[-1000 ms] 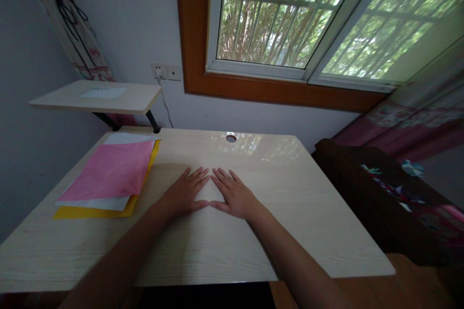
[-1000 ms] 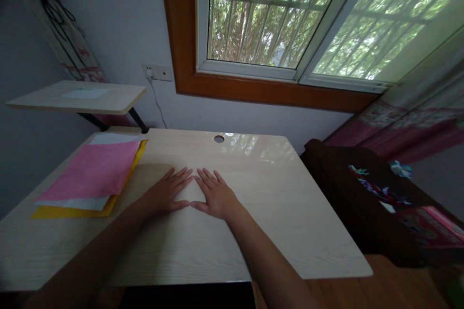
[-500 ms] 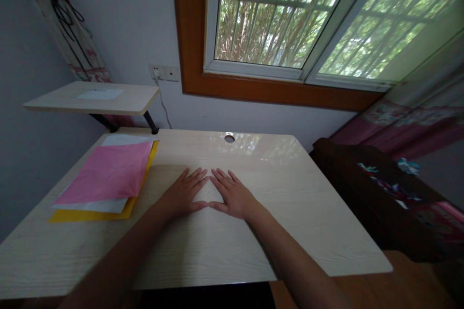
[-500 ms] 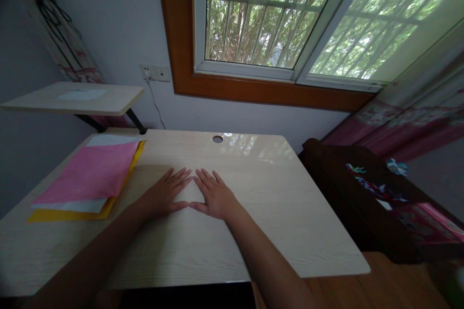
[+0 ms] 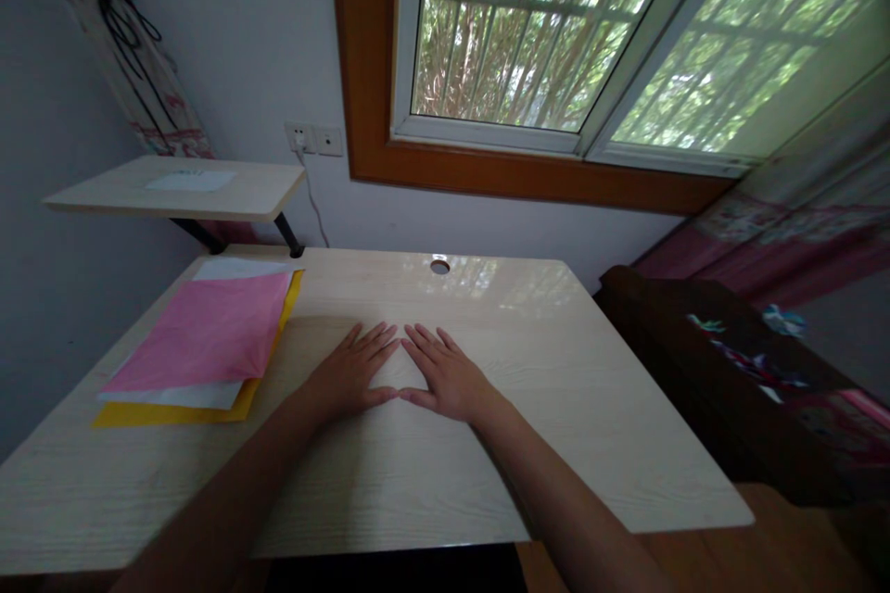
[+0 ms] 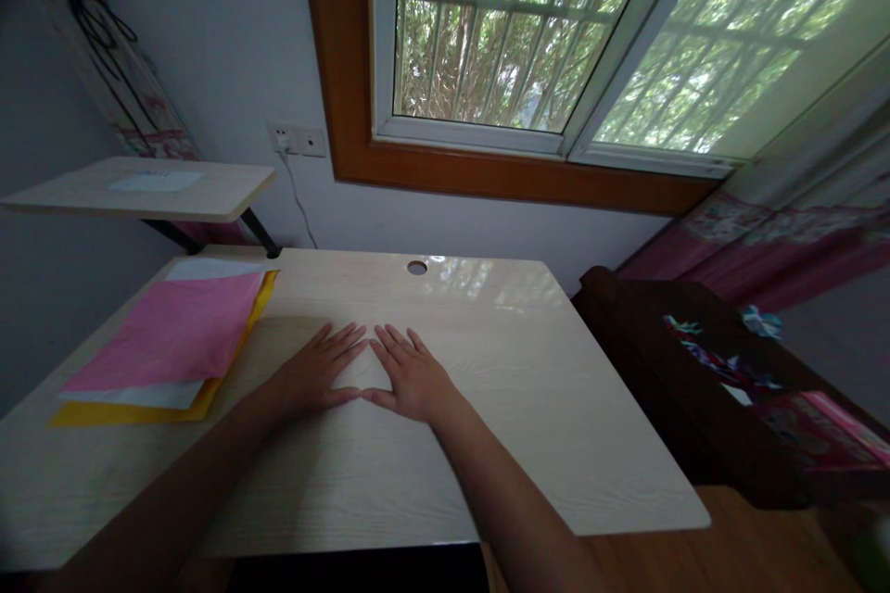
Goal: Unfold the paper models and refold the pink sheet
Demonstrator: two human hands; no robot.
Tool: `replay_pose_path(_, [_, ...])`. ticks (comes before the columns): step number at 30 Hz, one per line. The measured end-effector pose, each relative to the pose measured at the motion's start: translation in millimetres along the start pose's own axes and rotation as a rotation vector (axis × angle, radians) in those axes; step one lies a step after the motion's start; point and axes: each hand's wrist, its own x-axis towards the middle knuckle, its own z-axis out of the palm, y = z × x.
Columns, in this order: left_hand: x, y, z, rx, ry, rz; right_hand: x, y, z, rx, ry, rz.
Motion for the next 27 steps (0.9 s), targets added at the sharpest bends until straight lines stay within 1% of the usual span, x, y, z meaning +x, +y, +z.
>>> replay_pose_path(4, [0.0,0.5,-0.6,-0.003,0.001,-0.004,0.4,-0.8,-2.0,-0.005,-0.02,0.002])
replay_pose_path(15, [0.2,-0.7,3.2,0.0,0.025,-0.003,0.5,-0.6,-1.9,-0.005,-0.02,0.005])
replay_pose_path(20, [1.0,-0.7,3.8,-0.003,0.014,-0.009,0.4,-0.4,-1.5,-0.008,-0.015,0.001])
replay_pose_path(24, [1.1,0.1,1.4,-0.008,-0.002,-0.009,0.2,0.0,0.1,-0.002,0.009,-0.005])
replay_pose_path(27, [0.9,0.6,-0.3,-0.01,-0.005,-0.01,0.1,0.1,0.4,0.0,0.004,0.003])
